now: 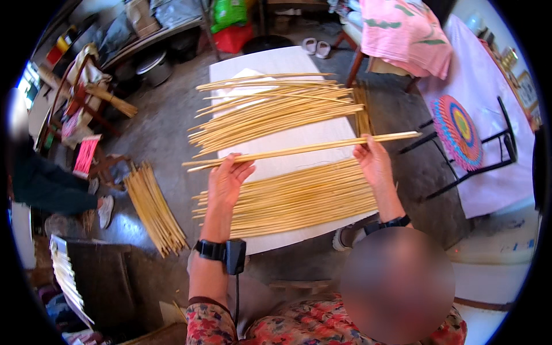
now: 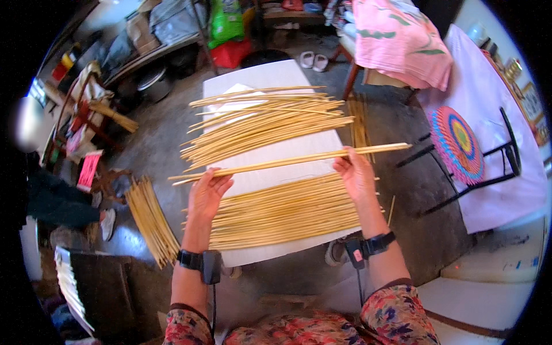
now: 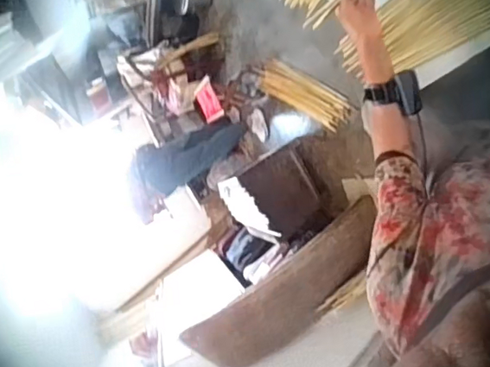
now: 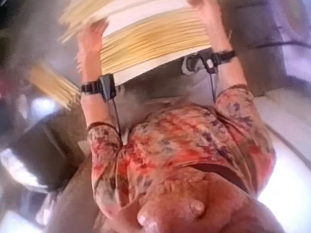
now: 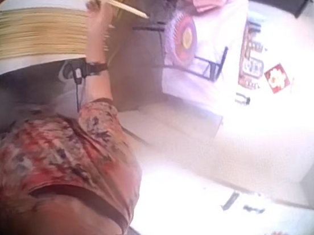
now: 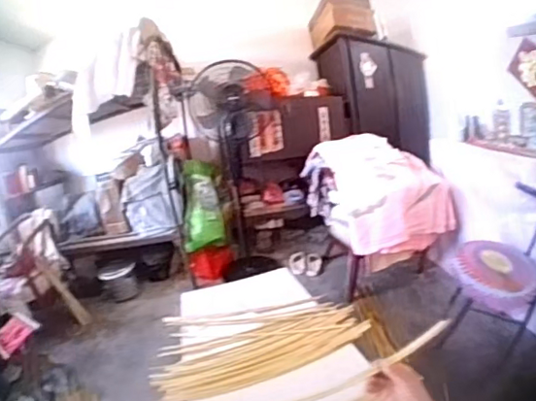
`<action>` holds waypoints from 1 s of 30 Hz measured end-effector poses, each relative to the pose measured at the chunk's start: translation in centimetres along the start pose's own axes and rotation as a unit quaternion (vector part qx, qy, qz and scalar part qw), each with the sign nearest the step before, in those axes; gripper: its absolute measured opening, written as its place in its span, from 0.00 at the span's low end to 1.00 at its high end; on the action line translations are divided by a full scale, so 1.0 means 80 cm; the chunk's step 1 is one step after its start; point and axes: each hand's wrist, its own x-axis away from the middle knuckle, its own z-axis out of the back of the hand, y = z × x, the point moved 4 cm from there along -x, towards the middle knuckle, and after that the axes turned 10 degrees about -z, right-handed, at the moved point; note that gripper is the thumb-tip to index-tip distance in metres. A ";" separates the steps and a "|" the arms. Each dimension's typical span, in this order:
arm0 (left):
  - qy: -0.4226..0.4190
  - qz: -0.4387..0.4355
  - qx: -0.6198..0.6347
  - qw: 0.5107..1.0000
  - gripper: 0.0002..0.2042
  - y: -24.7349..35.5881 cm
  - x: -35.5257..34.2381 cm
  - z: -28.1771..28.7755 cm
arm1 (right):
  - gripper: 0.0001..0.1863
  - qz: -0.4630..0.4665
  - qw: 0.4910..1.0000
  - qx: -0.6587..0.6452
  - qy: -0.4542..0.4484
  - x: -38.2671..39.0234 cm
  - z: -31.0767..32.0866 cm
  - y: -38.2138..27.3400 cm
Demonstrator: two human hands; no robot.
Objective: The person weaves bamboo strips by aligning them together on a table and securing them with thread.
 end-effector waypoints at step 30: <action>-0.027 0.068 0.023 0.997 0.08 -0.044 0.015 -0.034 | 0.12 -0.034 0.999 0.030 0.004 0.010 -0.020 0.029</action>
